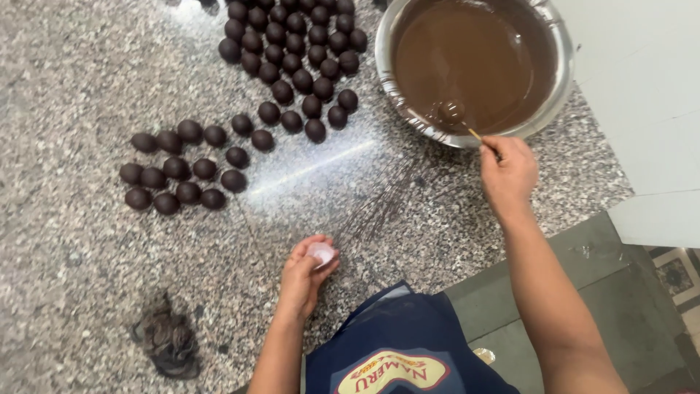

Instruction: Dipping chocolate-covered treats into melted chocolate and placing them into paper liners.

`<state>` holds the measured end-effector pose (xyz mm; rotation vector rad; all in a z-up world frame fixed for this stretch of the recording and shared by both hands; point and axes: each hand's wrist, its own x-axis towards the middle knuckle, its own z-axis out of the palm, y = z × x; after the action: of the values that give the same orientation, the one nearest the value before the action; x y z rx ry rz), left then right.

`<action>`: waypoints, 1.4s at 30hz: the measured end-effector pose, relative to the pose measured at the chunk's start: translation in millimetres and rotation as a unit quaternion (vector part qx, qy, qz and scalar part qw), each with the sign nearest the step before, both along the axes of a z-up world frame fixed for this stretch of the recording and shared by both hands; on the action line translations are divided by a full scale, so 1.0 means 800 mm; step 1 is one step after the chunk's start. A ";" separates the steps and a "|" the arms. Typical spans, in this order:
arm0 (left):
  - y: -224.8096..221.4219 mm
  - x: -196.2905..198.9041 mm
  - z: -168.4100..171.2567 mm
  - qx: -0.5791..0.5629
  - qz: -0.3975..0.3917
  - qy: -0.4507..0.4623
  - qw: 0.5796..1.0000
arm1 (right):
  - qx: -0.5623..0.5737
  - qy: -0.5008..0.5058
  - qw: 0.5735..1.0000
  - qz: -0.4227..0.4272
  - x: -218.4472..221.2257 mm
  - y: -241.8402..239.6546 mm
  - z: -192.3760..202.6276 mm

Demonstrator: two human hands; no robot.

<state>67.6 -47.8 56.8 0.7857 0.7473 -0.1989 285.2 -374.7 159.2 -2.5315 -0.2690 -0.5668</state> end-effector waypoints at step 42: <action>-0.027 0.015 -0.011 0.176 -0.028 -0.104 0.979 | 0.038 0.011 0.999 -0.010 -0.003 -0.011 -0.013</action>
<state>79.9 -69.3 48.0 1.1467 0.5689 -0.0323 282.5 -383.2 149.0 -2.4677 -0.2094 -0.5472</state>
